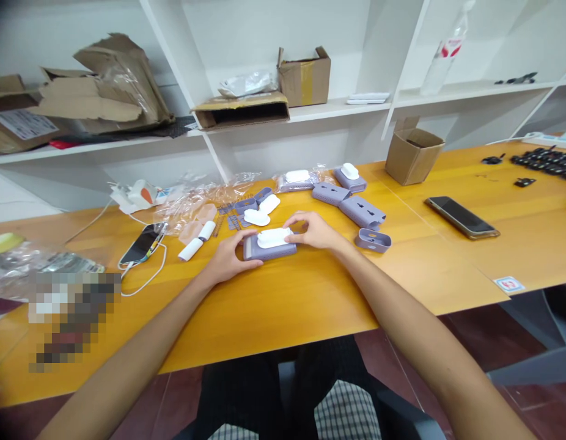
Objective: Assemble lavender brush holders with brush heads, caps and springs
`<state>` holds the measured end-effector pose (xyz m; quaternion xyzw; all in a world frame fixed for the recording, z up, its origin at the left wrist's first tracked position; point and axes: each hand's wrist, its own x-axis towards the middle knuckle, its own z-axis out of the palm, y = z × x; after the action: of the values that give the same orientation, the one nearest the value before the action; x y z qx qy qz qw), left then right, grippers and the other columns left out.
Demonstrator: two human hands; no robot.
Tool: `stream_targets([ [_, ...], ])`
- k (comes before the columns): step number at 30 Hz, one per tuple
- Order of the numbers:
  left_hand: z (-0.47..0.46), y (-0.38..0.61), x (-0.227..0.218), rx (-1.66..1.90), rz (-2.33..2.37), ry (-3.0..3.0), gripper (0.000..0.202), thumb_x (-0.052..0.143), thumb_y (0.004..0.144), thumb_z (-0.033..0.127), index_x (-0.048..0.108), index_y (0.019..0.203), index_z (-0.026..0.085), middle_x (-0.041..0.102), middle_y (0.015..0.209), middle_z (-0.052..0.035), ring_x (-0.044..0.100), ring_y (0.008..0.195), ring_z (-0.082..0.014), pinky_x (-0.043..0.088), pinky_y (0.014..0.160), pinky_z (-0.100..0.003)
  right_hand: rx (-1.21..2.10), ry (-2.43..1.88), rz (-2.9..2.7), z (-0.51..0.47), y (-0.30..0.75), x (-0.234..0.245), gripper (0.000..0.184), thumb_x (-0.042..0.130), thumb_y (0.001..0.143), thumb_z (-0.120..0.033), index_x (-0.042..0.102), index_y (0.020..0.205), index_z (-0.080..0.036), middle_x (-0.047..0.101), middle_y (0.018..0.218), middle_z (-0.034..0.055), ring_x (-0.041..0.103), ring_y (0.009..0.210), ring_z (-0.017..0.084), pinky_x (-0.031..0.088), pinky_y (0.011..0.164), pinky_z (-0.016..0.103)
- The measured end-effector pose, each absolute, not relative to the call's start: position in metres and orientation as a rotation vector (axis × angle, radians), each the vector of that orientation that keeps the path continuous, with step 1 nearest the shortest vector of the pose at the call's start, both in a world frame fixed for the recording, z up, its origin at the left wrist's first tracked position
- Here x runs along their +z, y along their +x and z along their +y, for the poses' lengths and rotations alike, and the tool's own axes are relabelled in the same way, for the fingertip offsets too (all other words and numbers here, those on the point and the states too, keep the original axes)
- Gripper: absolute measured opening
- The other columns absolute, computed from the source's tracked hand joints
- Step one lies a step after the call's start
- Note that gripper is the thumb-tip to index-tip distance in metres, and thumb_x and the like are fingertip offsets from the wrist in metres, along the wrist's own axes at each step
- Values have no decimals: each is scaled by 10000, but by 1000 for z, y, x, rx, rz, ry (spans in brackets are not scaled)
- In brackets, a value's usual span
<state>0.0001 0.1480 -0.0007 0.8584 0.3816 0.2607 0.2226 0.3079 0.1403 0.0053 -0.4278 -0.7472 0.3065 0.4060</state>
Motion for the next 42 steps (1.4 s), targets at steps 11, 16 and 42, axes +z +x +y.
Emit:
stream_targets([
  [11,148,-1,1,705,1050,2363,767,890,785,474,568,1441,239,640,1512,-119,621,1382,-351,474,1200,-533,767,-1124,-1891,138,315,11,516,938,692,-383,799,1160,-218,805,1109,73,706,985,256,528,831,379],
  [16,148,0,2,707,1037,2353,771,888,787,473,563,1452,255,647,1501,-102,623,1375,-349,481,1190,-519,680,-1096,-1960,135,304,7,568,955,704,-326,793,1244,-260,801,1239,75,701,1164,295,519,1008,443],
  [42,150,-1,3,647,1051,2395,801,876,799,530,549,1484,275,633,1527,-97,607,1400,-356,455,1215,-534,692,-1052,-1952,140,306,5,277,868,805,-428,844,1009,-243,801,1038,63,706,944,246,501,866,386],
])
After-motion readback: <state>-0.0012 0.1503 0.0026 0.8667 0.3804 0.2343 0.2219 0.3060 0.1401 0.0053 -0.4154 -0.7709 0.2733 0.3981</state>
